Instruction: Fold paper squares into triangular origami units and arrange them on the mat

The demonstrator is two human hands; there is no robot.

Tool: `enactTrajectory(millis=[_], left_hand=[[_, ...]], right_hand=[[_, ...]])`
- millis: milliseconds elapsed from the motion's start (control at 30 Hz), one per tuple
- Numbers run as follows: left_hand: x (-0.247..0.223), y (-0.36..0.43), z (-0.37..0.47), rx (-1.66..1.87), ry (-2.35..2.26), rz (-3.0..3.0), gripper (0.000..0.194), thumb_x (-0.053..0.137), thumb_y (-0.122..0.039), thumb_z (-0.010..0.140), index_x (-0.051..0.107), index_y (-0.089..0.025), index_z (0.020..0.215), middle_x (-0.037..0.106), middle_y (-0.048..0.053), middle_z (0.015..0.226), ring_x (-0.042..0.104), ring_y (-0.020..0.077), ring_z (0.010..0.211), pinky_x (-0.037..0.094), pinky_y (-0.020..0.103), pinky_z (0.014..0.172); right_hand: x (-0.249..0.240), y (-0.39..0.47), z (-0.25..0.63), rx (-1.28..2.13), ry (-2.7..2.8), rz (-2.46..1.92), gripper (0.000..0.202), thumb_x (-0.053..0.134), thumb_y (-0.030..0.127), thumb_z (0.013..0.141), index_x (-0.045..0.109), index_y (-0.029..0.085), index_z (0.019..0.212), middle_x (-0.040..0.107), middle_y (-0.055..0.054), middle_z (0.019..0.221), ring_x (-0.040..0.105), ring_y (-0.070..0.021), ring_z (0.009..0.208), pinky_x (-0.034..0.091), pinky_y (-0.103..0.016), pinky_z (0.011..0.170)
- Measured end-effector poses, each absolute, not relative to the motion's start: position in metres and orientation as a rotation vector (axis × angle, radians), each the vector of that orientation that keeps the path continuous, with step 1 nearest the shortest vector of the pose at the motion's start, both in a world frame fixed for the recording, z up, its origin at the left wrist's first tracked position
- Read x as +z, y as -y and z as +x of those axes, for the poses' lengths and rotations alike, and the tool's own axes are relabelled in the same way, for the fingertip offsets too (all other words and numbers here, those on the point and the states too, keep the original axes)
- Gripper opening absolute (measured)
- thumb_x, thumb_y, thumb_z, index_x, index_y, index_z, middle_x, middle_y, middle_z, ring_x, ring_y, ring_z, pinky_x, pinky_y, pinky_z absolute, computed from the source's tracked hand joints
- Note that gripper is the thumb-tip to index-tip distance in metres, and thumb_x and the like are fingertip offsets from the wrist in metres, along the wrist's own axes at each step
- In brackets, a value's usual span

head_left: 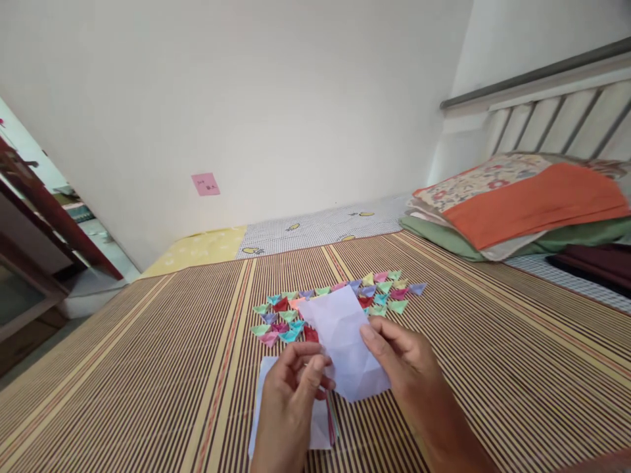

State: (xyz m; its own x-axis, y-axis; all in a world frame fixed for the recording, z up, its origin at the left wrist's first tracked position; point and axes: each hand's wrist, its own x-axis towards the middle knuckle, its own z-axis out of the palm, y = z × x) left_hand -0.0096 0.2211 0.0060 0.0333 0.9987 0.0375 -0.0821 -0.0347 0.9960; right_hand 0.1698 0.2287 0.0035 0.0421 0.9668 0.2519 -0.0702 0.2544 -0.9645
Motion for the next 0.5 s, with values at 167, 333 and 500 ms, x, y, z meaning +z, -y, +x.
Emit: enactTrajectory(millis=[167,333,500], left_hand=[[0.002,-0.222,0.004,1.275,-0.952,1.032,0.039,0.085,-0.045,0.079,0.078,-0.017,0.104,0.078,0.009,0.088,0.069,0.0177,0.07,0.053,0.026,0.063],[-0.009,-0.226,0.005,1.339,-0.863,0.794,0.038,0.088,-0.035,0.078,0.08,-0.015,0.109,0.081,0.01,0.09,0.075,0.0233,0.079,0.059,0.03,0.069],[-0.011,-0.232,0.01,1.553,-0.795,0.573,0.041,0.092,-0.028,0.074,0.078,-0.017,0.111,0.082,0.01,0.101,0.078,0.0252,0.091,0.062,0.035,0.083]], right_hand=[[0.01,-0.224,0.16,1.115,1.339,-0.956,0.042,0.057,0.051,0.099,0.051,0.021,0.071,0.038,0.005,0.063,0.033,-0.0112,0.055,0.03,-0.023,0.048],[0.006,-0.227,0.154,0.881,1.443,-1.072,0.03,0.061,0.043,0.097,0.062,0.02,0.078,0.052,0.003,0.065,0.047,-0.0134,0.058,0.038,-0.024,0.052],[-0.003,-0.235,0.161,0.816,1.289,-1.103,0.036,0.068,0.048,0.093,0.07,0.021,0.117,0.074,-0.009,0.104,0.068,-0.0243,0.097,0.054,-0.035,0.086]])
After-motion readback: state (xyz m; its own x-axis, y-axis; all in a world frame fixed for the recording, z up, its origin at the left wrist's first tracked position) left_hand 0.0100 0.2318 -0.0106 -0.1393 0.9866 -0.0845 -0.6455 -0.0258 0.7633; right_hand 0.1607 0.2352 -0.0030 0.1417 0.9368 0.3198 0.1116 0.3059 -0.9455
